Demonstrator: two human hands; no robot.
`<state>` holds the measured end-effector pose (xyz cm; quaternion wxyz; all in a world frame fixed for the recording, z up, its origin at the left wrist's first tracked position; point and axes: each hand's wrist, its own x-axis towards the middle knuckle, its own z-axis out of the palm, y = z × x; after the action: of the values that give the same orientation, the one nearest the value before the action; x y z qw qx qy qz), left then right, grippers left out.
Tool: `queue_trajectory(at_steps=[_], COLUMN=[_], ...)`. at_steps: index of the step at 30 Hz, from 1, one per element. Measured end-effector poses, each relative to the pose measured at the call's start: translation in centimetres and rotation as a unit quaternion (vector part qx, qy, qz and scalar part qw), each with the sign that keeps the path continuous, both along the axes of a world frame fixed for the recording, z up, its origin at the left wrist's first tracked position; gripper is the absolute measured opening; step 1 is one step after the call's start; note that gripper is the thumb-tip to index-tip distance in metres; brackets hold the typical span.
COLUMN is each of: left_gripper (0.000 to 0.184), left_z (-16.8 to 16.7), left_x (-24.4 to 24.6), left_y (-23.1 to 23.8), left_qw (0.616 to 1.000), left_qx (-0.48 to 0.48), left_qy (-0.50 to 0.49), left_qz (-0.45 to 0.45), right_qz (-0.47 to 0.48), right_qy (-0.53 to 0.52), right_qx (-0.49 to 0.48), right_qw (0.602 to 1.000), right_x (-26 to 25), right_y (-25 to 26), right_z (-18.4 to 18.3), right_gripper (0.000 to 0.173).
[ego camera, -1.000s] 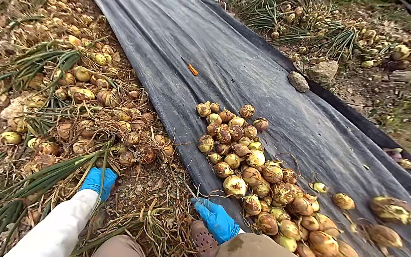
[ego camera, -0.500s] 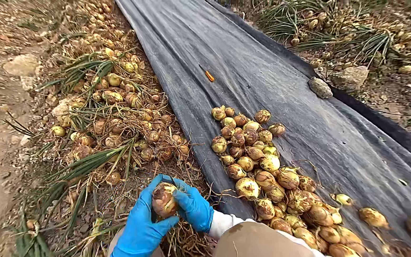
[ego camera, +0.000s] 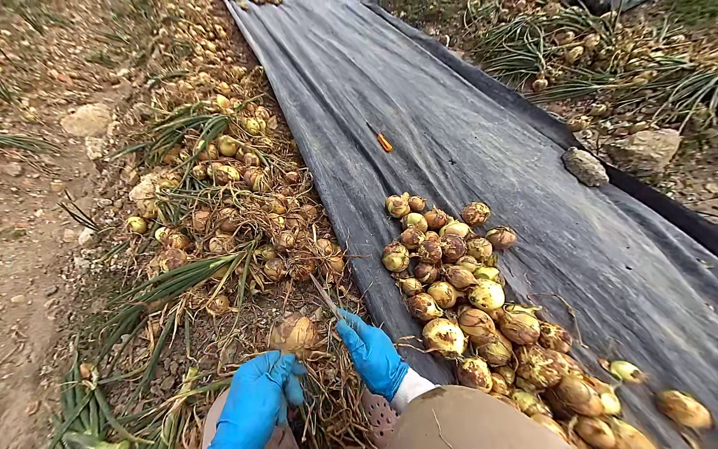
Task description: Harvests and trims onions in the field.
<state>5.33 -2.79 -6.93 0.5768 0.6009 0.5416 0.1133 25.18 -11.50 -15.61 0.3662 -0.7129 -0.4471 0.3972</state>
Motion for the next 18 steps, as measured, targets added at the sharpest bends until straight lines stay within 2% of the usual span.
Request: queue_trajectory(at_steps=[2,4,7,9,11,13,15,17,18], left_gripper=[0.03,0.033,0.039,0.043,0.047,0.046,0.045,0.043,0.043], left_z=[0.2,0.3,-0.2,-1.1,-1.9,-2.5,-3.2,-5.0,-6.4], left_x=[0.2,0.5,1.9,2.9,3.9,4.8,5.2,3.7,2.1], left_y=[0.0,-0.2,-1.5,-2.1,-2.6,-2.1,0.3,4.7,7.1], left_qw=[0.989,0.957,0.908,0.888,0.872,0.854,0.841,0.843,0.846], left_qx=[0.116,0.185,0.184,0.163,0.174,0.196,0.189,0.146,0.142], left_qy=[0.083,0.183,0.286,0.307,0.298,0.306,0.381,0.44,0.454], left_qz=[-0.048,-0.131,-0.243,-0.302,-0.348,-0.372,-0.335,-0.272,-0.24], right_qz=[0.09,0.128,0.061,-0.013,-0.048,-0.048,-0.045,-0.116,-0.157], right_qy=[0.01,0.05,0.175,0.267,0.303,0.25,0.096,-0.046,-0.077], right_qx=[-0.151,-0.171,-0.134,-0.157,-0.146,-0.091,0.003,0.156,0.199], right_qw=[0.984,0.976,0.974,0.951,0.94,0.963,0.994,0.98,0.964], right_x=[-0.3,-1.3,-2.5,-3.0,-2.6,-1.6,0.0,2.1,3.4], right_y=[0.2,0.3,0.0,-0.5,-1.3,-1.8,-2.1,-1.6,-1.1], right_z=[0.0,-0.1,-0.7,-0.4,-0.8,-1.2,-1.5,-1.8,-1.5], right_gripper=[0.075,0.076,0.072,0.066,0.067,0.062,0.059,0.066,0.066])
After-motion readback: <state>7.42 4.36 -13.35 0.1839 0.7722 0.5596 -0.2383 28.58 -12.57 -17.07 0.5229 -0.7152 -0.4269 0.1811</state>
